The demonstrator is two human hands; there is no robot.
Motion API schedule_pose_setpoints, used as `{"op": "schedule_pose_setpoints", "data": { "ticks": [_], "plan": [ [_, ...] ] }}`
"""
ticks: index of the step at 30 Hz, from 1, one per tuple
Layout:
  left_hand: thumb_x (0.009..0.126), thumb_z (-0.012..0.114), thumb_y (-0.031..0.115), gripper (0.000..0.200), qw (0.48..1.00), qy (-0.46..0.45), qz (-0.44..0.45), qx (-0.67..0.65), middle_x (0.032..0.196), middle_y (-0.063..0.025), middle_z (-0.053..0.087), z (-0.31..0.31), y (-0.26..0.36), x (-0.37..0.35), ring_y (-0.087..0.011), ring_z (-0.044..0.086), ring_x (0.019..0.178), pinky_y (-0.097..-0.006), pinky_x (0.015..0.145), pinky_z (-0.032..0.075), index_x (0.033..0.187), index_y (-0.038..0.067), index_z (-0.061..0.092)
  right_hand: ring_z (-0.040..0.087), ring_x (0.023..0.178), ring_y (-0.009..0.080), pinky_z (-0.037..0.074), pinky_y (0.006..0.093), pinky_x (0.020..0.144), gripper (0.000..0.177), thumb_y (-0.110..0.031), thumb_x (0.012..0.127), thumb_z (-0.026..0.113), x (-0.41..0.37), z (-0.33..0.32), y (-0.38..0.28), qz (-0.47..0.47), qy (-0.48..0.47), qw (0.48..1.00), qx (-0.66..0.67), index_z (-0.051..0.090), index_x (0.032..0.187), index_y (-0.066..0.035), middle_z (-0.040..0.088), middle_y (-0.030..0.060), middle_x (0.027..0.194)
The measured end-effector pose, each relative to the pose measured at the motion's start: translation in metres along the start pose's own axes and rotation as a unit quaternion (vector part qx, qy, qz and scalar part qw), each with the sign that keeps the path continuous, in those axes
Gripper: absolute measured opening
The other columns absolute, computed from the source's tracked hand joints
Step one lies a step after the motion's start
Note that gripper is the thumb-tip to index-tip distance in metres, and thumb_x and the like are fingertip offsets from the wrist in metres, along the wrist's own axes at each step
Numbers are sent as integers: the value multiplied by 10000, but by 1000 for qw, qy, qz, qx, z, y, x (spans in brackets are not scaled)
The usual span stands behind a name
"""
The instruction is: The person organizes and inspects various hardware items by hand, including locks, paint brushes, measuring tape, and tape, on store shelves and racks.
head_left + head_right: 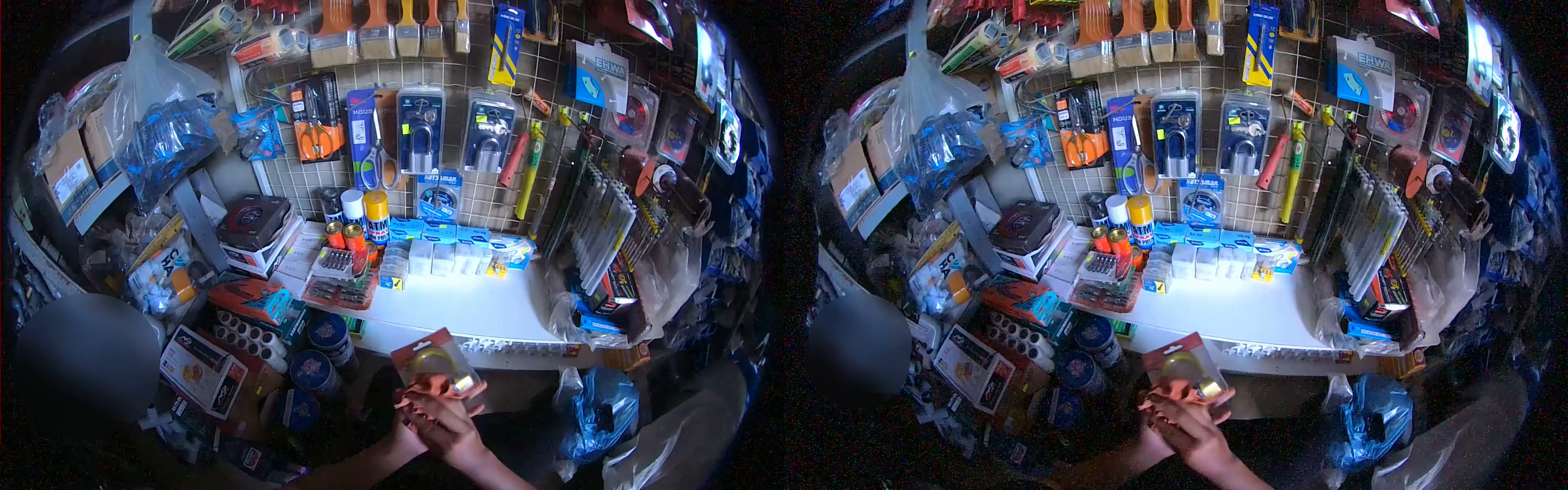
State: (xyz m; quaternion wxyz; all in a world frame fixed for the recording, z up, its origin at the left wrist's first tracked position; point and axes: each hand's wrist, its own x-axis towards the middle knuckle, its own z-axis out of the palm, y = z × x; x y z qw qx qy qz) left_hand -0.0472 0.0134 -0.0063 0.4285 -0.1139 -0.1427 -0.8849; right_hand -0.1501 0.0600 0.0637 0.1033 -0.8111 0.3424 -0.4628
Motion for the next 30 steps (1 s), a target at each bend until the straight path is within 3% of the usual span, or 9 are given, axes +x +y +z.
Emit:
{"op": "schedule_pose_setpoints", "data": {
  "ticks": [1, 2, 4, 9, 14, 17, 23, 27, 30],
  "plan": [
    [969, 491, 605, 680, 999, -25, 3, -27, 1522, -125, 441, 7, -6, -4, -422, 300, 1470, -577, 1210, 245, 1479, 159, 428, 647, 1097, 339, 517, 422, 927, 317, -8, 793, 743, 4, -3, 2, -9, 16, 1000, -25, 714, 1108, 13, 648, 179, 1253],
    [971, 520, 572, 660, 991, 109, 49, 60, 1501, -112, 463, -9, -16, -19, -364, 355, 1442, -528, 1198, 280, 1472, 151, 434, 636, 1087, 335, 517, 402, 893, 340, -9, 772, 757, 6, 1, 7, 27, 34, 999, -18, 725, 1110, -5, 650, 157, 1176],
    [990, 575, 420, 560, 994, 69, 53, 67, 1440, -73, 519, -3, -15, -22, -220, 495, 1332, -396, 1145, 364, 1439, 107, 457, 625, 1073, 336, 522, 407, 895, 330, -41, 800, 733, 26, -16, 0, 74, 48, 995, -47, 732, 1131, -42, 634, 150, 1191],
    [988, 493, 245, 497, 954, 211, -20, 213, 1459, -120, 508, -2, 17, -33, -319, 475, 1356, -587, 1138, 345, 1462, 113, 428, 623, 1041, 302, 551, 385, 878, 431, -14, 715, 787, 27, -30, 23, 80, 37, 994, -66, 748, 1139, -84, 607, 126, 1172],
    [989, 487, 294, 524, 949, 250, 14, 192, 1439, -155, 524, 4, 30, -28, -328, 523, 1312, -570, 1105, 406, 1464, 87, 410, 647, 996, 250, 582, 323, 775, 435, 58, 709, 790, 10, -20, 29, 150, 143, 974, -89, 742, 1129, -45, 599, 150, 1145],
    [998, 467, 367, 527, 954, 227, 36, 191, 1377, -158, 572, 3, 34, -26, -338, 546, 1282, -575, 1097, 418, 1410, 39, 474, 613, 1011, 292, 532, 355, 836, 317, -6, 836, 727, -6, -14, 30, 129, 121, 984, -6, 715, 1152, -19, 595, 133, 1130],
    [1009, 485, 361, 510, 962, 268, 32, 36, 1361, -148, 576, -7, 16, -26, -311, 544, 1275, -486, 1129, 393, 1405, 40, 479, 563, 1105, 322, 507, 386, 928, 340, -38, 770, 732, -10, -17, 13, 113, 80, 984, -114, 724, 1110, -29, 592, 132, 1170],
    [1027, 458, 497, 558, 943, 309, 26, 118, 1305, -140, 592, 24, -1, -10, -283, 558, 1238, -461, 1105, 408, 1352, 49, 526, 579, 1102, 357, 521, 400, 925, 325, -19, 738, 751, -33, 3, 13, 114, 31, 982, -150, 730, 1062, -24, 597, 158, 1178],
    [1028, 396, 582, 576, 980, 133, 38, 143, 1128, -113, 659, -19, 2, -20, -248, 622, 1106, -490, 1174, 344, 1093, 60, 629, 652, 1072, 322, 546, 374, 913, 337, -18, 772, 789, -27, 28, 1, 138, 116, 983, 20, 706, 1098, 1, 622, 161, 1171]
  ]
}}
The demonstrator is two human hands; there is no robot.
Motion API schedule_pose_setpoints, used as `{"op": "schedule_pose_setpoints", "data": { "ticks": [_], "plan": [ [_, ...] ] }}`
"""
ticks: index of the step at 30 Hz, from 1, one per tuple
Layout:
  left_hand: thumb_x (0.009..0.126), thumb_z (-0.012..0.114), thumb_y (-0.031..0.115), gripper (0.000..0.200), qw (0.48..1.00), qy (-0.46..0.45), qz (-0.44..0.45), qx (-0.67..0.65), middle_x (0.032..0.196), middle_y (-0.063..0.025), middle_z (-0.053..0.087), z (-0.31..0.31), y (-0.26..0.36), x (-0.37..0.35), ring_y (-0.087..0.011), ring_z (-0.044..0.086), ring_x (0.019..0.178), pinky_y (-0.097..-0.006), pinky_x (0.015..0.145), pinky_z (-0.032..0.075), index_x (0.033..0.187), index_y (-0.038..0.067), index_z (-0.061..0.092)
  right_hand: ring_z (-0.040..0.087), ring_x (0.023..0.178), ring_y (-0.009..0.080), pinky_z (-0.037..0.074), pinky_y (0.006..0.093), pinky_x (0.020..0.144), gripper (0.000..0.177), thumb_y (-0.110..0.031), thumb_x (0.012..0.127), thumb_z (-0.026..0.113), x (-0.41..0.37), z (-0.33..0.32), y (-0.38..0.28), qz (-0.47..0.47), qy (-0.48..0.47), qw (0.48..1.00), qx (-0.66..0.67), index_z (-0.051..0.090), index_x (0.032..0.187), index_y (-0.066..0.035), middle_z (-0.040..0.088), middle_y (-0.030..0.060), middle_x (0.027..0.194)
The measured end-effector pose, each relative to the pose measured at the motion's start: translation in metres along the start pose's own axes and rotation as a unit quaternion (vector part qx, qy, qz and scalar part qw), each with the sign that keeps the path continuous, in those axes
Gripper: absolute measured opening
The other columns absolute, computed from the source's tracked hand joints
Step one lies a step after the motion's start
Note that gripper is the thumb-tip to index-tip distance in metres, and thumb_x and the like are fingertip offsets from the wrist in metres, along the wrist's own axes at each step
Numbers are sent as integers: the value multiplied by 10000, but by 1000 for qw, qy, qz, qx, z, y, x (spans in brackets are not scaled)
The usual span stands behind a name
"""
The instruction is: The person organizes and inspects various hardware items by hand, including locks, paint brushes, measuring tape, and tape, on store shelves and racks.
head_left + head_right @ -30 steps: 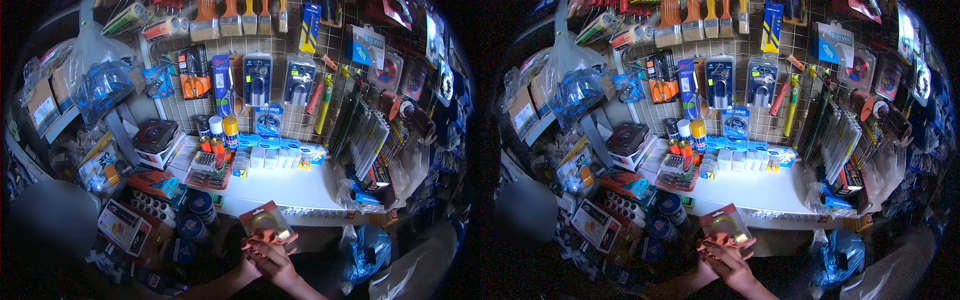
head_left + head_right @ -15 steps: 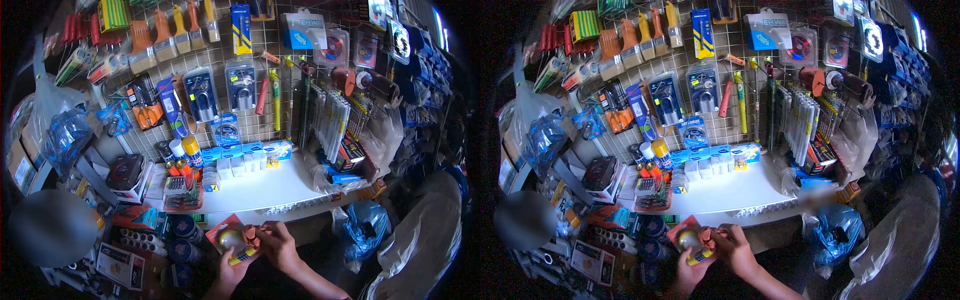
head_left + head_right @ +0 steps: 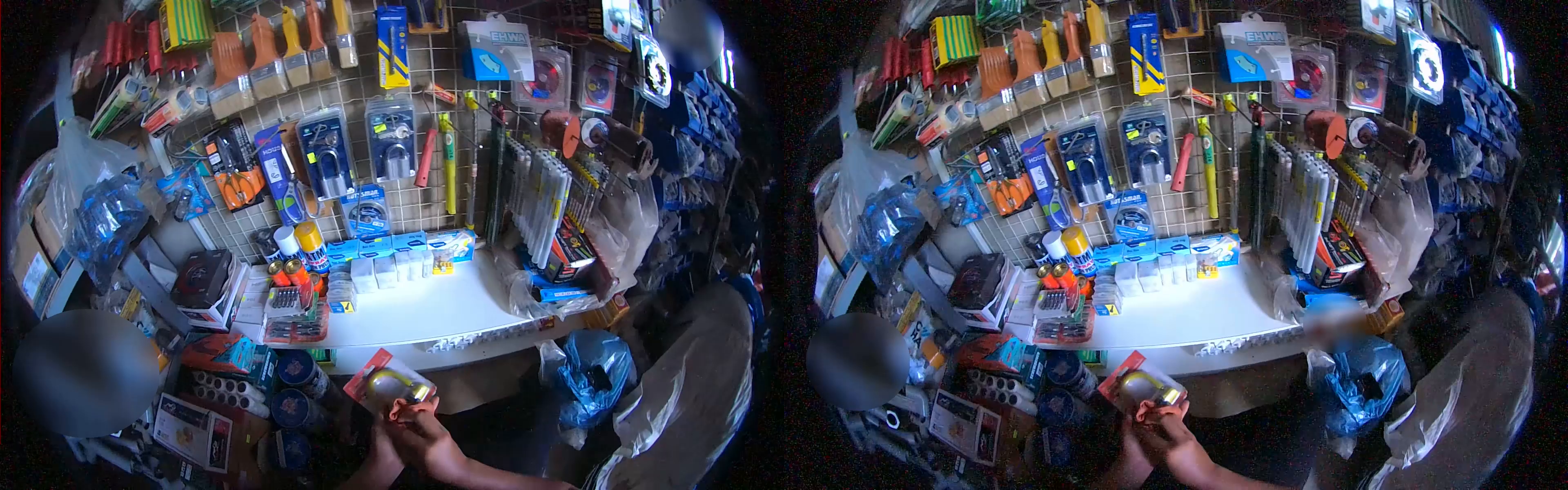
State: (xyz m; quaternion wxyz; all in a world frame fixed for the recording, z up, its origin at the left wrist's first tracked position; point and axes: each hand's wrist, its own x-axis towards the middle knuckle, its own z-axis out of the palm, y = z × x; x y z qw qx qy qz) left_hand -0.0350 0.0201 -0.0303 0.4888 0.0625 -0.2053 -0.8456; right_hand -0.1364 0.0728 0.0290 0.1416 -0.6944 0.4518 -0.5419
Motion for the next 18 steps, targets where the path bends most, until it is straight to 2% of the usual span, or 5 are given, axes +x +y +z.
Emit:
{"op": "schedule_pose_setpoints", "data": {
  "ticks": [5, 7, 12, 13, 18],
  "plan": [
    [1018, 418, 582, 560, 984, -55, -42, -164, 989, -82, 690, -3, 5, 8, -247, 655, 1012, -605, 1206, 269, 980, 88, 680, 656, 1126, 303, 533, 379, 954, 410, -39, 778, 802, 16, -23, -22, -30, -59, 998, 18, 680, 1167, 3, 630, 166, 1170],
    [1010, 431, 597, 561, 973, 44, -71, -216, 977, -75, 698, -4, 8, 7, -241, 659, 1000, -640, 1193, 267, 976, 100, 688, 649, 1142, 310, 532, 388, 957, 396, -44, 766, 803, 16, -17, -24, 4, -33, 998, 53, 698, 1146, -12, 628, 168, 1177],
    [936, 646, 514, 792, 969, -91, 121, 197, 1524, -101, 394, 41, 9, -4, -269, 426, 1379, -410, 1172, 313, 1493, 37, 347, 646, 1105, 334, 545, 397, 921, 391, -7, 679, 790, 36, -17, 0, -45, 36, 994, -91, 730, 1065, -24, 636, 176, 1177],
    [915, 707, 285, 708, 839, 45, 232, 490, 1469, -107, 461, -33, -21, -3, -242, 456, 1356, -410, 1150, 344, 1479, 8, 382, 647, 1106, 339, 545, 401, 924, 376, -2, 698, 775, 51, -21, -6, -24, 48, 994, -92, 730, 1071, -26, 631, 180, 1178],
    [925, 616, 42, 544, 935, 132, 28, 329, 1356, -104, 558, -28, 20, -12, -233, 565, 1239, -406, 1071, 454, 1439, 38, 437, 661, 1035, 328, 559, 406, 888, 397, 1, 685, 800, 63, -45, -1, 7, 12, 994, -107, 732, 1074, -31, 653, 150, 1101]
  ]
}}
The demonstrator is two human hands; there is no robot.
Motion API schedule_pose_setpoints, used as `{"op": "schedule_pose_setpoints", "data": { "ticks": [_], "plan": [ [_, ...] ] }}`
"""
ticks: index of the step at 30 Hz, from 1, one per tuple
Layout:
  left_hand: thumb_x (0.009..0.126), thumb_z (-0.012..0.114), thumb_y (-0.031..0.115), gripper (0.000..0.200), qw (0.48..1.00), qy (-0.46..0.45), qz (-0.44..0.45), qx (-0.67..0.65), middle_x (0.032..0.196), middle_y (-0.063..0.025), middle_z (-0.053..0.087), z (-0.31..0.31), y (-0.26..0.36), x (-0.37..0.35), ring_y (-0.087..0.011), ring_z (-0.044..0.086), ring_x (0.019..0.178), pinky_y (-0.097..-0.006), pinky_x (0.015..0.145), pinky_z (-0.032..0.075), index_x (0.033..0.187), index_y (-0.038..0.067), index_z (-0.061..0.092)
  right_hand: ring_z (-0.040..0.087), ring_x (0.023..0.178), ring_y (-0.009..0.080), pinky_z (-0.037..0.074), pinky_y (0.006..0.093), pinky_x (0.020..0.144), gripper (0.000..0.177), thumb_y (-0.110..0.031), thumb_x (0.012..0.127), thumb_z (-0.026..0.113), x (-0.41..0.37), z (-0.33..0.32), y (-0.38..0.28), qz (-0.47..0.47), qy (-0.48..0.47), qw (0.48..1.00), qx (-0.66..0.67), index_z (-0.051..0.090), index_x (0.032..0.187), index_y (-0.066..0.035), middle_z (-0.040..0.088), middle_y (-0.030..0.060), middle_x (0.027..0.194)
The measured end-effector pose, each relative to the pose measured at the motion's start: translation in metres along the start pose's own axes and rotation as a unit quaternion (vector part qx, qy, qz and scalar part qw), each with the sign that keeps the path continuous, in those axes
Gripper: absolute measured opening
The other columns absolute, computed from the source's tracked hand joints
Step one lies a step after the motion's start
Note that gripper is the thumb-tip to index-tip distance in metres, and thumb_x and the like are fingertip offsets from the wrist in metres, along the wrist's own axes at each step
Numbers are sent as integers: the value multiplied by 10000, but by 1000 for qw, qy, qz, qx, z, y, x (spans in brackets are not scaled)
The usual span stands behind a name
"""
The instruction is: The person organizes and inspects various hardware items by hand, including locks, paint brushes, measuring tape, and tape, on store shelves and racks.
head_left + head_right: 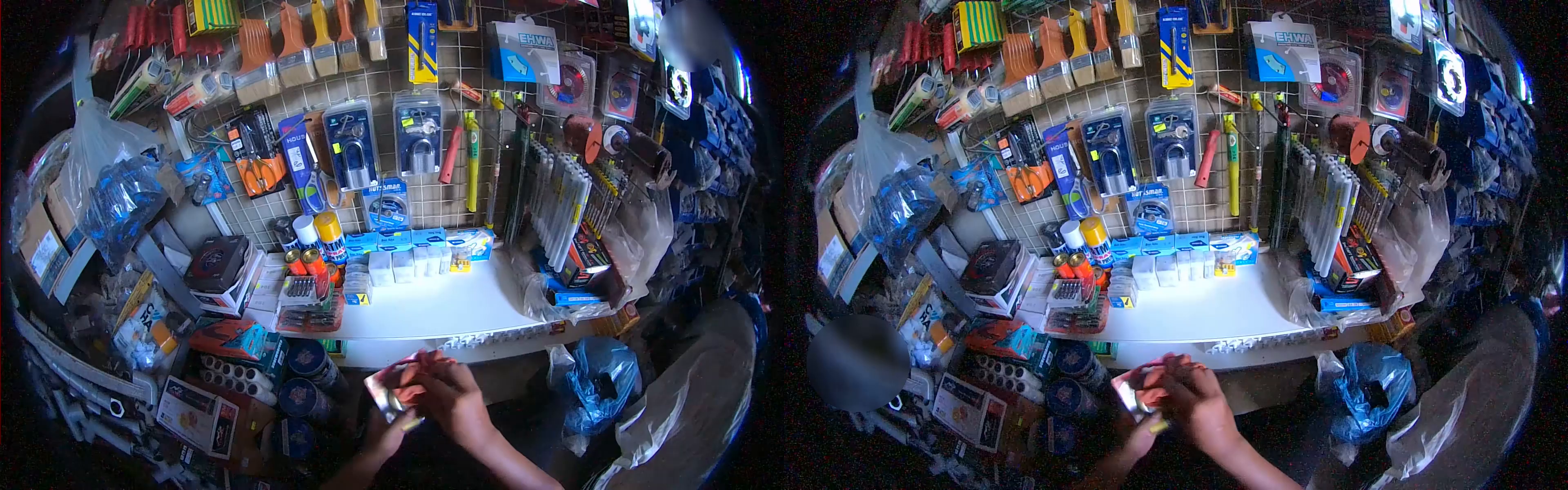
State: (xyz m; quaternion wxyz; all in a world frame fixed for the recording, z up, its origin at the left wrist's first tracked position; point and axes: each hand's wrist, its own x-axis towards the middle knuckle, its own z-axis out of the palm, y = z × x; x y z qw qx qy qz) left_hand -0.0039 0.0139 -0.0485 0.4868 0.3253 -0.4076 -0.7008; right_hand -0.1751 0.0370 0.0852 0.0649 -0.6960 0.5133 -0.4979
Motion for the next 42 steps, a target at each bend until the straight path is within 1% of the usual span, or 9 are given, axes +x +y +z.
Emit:
{"op": "schedule_pose_setpoints", "data": {
  "ticks": [6, 11, 19, 24, 30, 32, 34, 35, 42],
  "plan": [
    [976, 583, 68, 435, 987, 50, -7, -155, 1303, -95, 574, -12, 34, 21, -269, 576, 1239, -508, 1023, 499, 1387, 124, 452, 683, 959, 204, 560, 326, 830, 235, 106, 797, 695, -40, 0, 59, 202, -47, 949, 236, 728, 1001, -5, 679, 113, 1039],
    [939, 622, 74, 412, 973, -51, -31, -221, 1228, -83, 603, 8, 61, 18, -229, 610, 1172, -422, 991, 515, 1335, 64, 511, 651, 1048, 161, 535, 304, 888, 250, 50, 924, 619, -58, 11, 74, 319, -20, 777, 543, 642, 1172, 35, 654, 79, 1218],
    [928, 679, 113, 489, 959, -123, -160, -200, 1254, -60, 587, 29, 23, 5, -174, 577, 1188, -363, 977, 490, 1372, 76, 478, 552, 1186, 139, 484, 314, 975, 327, -195, 982, 549, -56, 22, 63, 355, -75, 853, 375, 626, 1251, -26, 625, 85, 1263],
    [916, 723, 98, 511, 999, -48, -11, 2, 1228, -69, 582, 20, 22, 13, -155, 565, 1166, -341, 968, 484, 1350, 43, 457, 536, 1305, 291, 465, 387, 1086, 422, 114, 816, 650, -47, -31, 72, 209, -128, 961, 128, 658, 1226, 11, 536, 164, 1395],
    [945, 688, 123, 503, 993, 26, 18, 110, 1271, -104, 546, 41, 17, 18, -175, 579, 1132, -322, 949, 504, 1366, 47, 426, 212, 1513, 388, 224, 495, 1212, 993, -319, 887, 733, -76, 1, 56, 195, -188, 916, 297, 107, 1623, -89, 62, 172, 1683],
    [1001, 633, 296, 544, 978, -151, 128, 64, 1256, -86, 525, 53, 9, 11, -177, 558, 1122, -321, 937, 483, 1428, 43, 411, 234, 1507, 380, 177, 492, 1225, 966, -494, 922, 627, -67, 23, 60, 192, -100, 923, 320, 101, 1624, -91, 167, 213, 1652],
    [998, 595, 211, 670, 946, -288, 7, 151, 1496, -190, 379, 76, 49, -3, -262, 428, 1349, -408, 1105, 368, 1557, 24, 275, 257, 1500, 351, 226, 490, 1215, 833, -559, 1010, 434, -93, 43, 108, 270, -55, 830, 486, 106, 1622, -99, 259, 200, 1619],
    [989, 598, 271, 781, 846, -240, 294, 375, 1615, -256, 194, 81, 36, -4, -373, 229, 1499, -505, 1204, 205, 1597, 34, 170, 271, 1494, 330, 256, 486, 1208, 784, -590, 1046, 324, -114, 54, 133, 319, -47, 751, 577, 103, 1622, -106, 304, 188, 1600],
    [1020, 418, 535, 827, 765, -241, 305, 513, 1670, -201, 101, 87, 69, 44, -435, 97, 1531, -576, 1232, 21, 1620, 78, 80, 356, 1447, 339, 355, 500, 1157, 913, -751, 974, 290, -86, 8, 28, 393, -66, 739, 543, 128, 1606, -112, 287, 148, 1606]
  ]
}}
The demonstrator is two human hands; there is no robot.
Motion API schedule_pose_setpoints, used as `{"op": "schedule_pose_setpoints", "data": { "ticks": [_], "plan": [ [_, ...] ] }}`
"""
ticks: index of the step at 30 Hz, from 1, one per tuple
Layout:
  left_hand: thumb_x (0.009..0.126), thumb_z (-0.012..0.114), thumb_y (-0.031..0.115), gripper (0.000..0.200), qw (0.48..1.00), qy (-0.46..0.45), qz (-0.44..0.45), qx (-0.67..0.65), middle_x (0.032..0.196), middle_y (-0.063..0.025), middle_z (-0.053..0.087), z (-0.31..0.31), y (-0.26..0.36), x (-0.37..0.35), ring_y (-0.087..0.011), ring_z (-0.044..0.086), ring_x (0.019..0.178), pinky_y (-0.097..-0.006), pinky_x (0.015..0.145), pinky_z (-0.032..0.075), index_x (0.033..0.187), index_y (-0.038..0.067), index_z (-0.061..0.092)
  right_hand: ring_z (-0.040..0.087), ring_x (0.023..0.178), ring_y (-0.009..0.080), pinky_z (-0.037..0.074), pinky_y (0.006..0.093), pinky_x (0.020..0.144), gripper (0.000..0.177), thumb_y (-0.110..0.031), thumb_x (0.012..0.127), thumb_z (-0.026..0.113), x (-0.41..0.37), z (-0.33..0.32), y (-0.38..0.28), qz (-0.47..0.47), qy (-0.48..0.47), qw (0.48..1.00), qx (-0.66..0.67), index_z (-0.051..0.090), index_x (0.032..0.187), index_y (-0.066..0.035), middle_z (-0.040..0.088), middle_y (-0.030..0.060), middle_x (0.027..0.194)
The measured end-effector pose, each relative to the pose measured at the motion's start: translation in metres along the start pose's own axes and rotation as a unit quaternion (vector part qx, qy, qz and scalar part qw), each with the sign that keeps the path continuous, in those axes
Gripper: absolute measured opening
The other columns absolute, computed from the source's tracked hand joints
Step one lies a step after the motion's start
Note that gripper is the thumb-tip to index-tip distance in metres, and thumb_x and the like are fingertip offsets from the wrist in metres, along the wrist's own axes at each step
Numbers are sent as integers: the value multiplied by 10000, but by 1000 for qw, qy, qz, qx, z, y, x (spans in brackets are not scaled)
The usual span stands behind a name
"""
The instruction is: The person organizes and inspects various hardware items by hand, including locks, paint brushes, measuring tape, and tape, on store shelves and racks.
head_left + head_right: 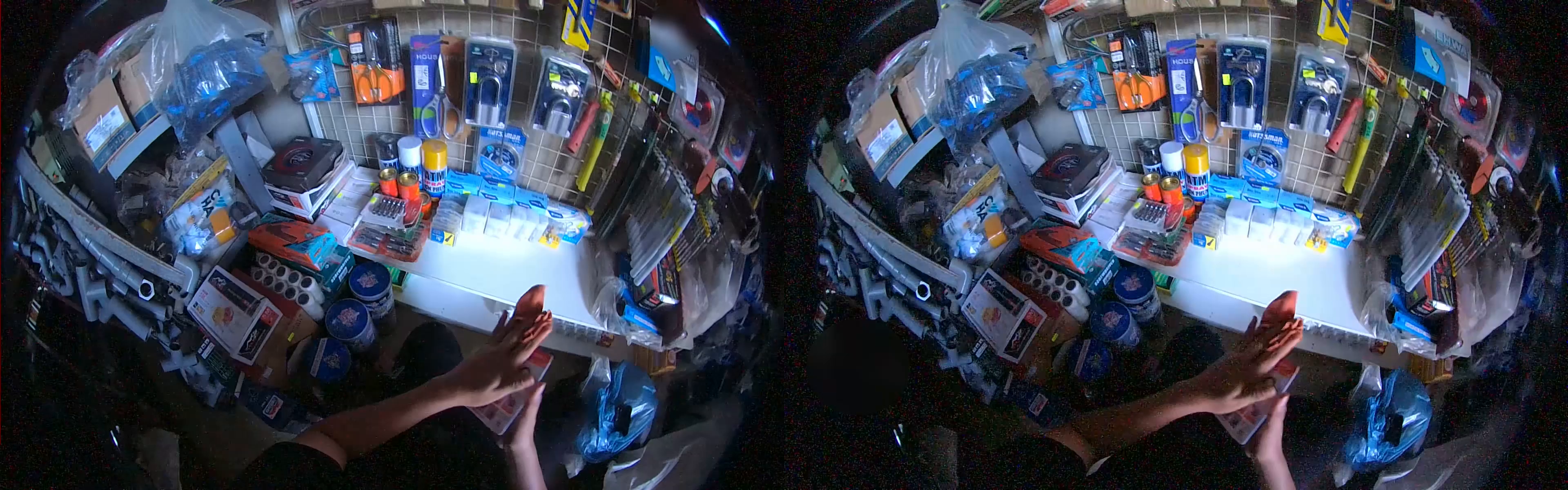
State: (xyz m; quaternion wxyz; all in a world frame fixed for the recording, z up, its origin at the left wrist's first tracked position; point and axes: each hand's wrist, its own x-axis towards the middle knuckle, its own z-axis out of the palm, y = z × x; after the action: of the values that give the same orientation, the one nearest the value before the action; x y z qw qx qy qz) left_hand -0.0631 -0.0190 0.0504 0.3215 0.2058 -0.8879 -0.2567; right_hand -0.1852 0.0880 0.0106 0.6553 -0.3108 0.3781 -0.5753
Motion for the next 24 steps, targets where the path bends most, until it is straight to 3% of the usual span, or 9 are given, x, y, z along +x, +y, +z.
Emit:
{"op": "schedule_pose_setpoints", "data": {
  "ticks": [7, 9, 12, 14, 17, 18, 21, 22, 24],
  "plan": [
    [1019, 525, 427, 835, 999, 2, 26, -27, 1641, -279, 62, 28, 28, -23, -448, 87, 1528, -535, 1231, 181, 1594, -5, 101, 373, 1437, 339, 291, 493, 1195, 867, -742, 983, 243, 12, -12, -15, -171, 93, 970, 147, 193, 1602, -136, 332, 127, 1599],
    [1016, 555, 374, 801, 993, 52, 98, -47, 1645, -270, 64, 32, 44, -29, -443, 103, 1528, -530, 1227, 201, 1591, 1, 139, 380, 1433, 340, 287, 494, 1199, 855, -740, 986, 235, 26, -42, -19, -181, -56, 967, 173, 223, 1596, -142, 328, 132, 1599],
    [965, 632, 348, 778, 993, -2, 110, -52, 1629, -292, 115, 35, 45, -23, -461, 94, 1526, -540, 1231, 163, 1557, 7, 260, 333, 1460, 285, 244, 458, 1221, 701, -593, 1045, 288, 26, -26, -18, -263, 11, 965, -4, 268, 1587, -148, 292, 99, 1625],
    [970, 594, 437, 802, 999, -16, 27, -17, 1629, -291, 128, 30, 27, -13, -464, 99, 1524, -585, 1215, 154, 1570, 36, 244, 321, 1462, 302, 252, 491, 1212, 795, -693, 1009, 296, 10, -32, 15, -136, 116, 983, 31, 217, 1601, -167, 296, 90, 1618],
    [982, 566, 470, 853, 986, -139, -83, 40, 1648, -280, 71, 3, 6, -2, -467, 113, 1518, -576, 1219, 142, 1608, 75, 141, 394, 1414, 332, 341, 484, 1167, 857, -749, 975, 296, 3, 7, -25, -77, 36, 981, 173, 257, 1583, -146, 333, 115, 1591],
    [1016, 464, 537, 865, 988, -133, -73, 30, 1628, -301, 123, 2, 6, -6, -433, 137, 1524, -583, 1231, 73, 1595, 6, 102, 423, 1389, 350, 381, 490, 1138, 895, -782, 951, 297, 6, -6, -21, -107, 58, 974, 192, 282, 1567, -133, 381, 141, 1553],
    [998, 587, 406, 829, 991, 26, 98, -83, 1601, -322, 166, 41, 7, -35, -452, 182, 1507, -545, 1230, 158, 1574, -21, 172, 472, 1342, 336, 408, 499, 1109, 869, -755, 966, 311, 19, -33, -29, -188, 40, 973, 130, 307, 1547, -109, 456, 162, 1488],
    [978, 639, 321, 815, 993, -8, 100, -66, 1583, -320, 204, 38, 21, -37, -463, 216, 1492, -539, 1216, 214, 1571, -15, 192, 472, 1339, 332, 396, 491, 1119, 852, -729, 974, 340, 20, -37, -36, -172, -74, 975, 119, 306, 1544, -96, 446, 157, 1498],
    [982, 627, 320, 798, 978, -50, 106, -170, 1566, -315, 247, 28, 40, -27, -468, 261, 1472, -529, 1213, 216, 1579, 7, 200, 493, 1303, 318, 407, 477, 1108, 847, -726, 972, 353, 24, -89, 24, -189, 135, 973, 7, 316, 1537, -96, 483, 167, 1448]
  ]
}}
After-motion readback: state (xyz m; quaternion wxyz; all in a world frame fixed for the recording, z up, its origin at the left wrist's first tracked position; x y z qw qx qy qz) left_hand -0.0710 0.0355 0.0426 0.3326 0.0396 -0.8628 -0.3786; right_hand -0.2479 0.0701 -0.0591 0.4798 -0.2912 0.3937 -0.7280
